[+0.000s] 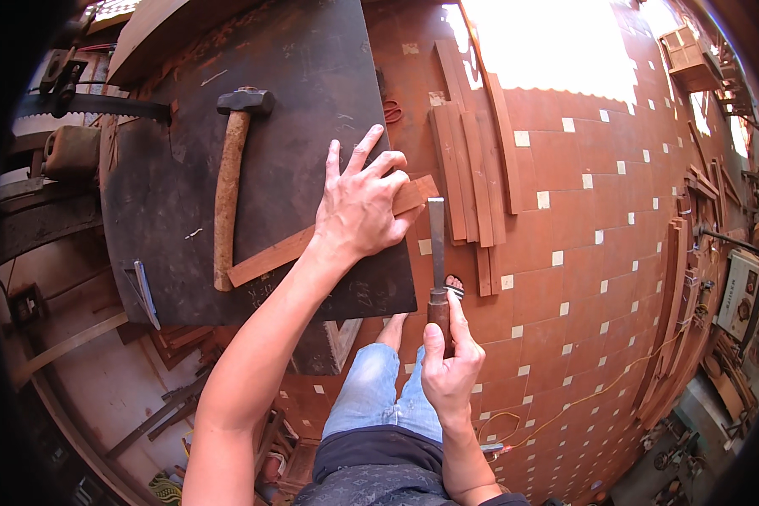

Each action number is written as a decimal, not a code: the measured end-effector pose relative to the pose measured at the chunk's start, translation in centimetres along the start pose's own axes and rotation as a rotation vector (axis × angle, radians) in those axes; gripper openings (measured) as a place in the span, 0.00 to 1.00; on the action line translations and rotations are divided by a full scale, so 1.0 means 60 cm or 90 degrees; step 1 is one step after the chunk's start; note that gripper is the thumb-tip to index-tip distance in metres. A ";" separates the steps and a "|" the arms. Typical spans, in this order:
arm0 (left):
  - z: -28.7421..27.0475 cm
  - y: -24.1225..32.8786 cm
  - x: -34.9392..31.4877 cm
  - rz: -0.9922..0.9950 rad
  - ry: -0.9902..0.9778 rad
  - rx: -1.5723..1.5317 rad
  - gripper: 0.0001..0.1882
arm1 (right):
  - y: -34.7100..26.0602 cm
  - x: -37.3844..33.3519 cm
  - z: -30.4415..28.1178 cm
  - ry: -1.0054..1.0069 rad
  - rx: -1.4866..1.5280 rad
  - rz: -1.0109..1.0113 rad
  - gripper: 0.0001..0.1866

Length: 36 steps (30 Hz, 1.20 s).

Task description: The person assembles wooden pieces on the floor using a hammer to fit them together. They then walk to a table saw and adjust the blade with a wrench.

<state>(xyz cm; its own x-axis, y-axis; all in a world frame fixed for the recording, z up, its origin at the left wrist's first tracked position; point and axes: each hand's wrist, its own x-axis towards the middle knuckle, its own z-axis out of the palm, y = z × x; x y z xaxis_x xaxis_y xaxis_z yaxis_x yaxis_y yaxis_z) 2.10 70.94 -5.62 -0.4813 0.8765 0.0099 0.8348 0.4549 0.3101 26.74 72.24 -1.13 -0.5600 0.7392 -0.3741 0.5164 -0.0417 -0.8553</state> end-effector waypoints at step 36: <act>0.002 0.000 -0.002 -0.004 0.003 0.001 0.17 | 0.017 0.040 -0.007 0.005 -0.003 -0.109 0.24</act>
<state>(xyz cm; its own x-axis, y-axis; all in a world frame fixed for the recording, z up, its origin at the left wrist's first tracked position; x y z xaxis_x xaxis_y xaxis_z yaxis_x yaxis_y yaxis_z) 2.20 70.83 -5.76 -0.4872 0.8732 0.0124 0.8327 0.4602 0.3079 26.21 74.26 -2.76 -0.6343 0.7409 -0.2205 0.4177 0.0884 -0.9043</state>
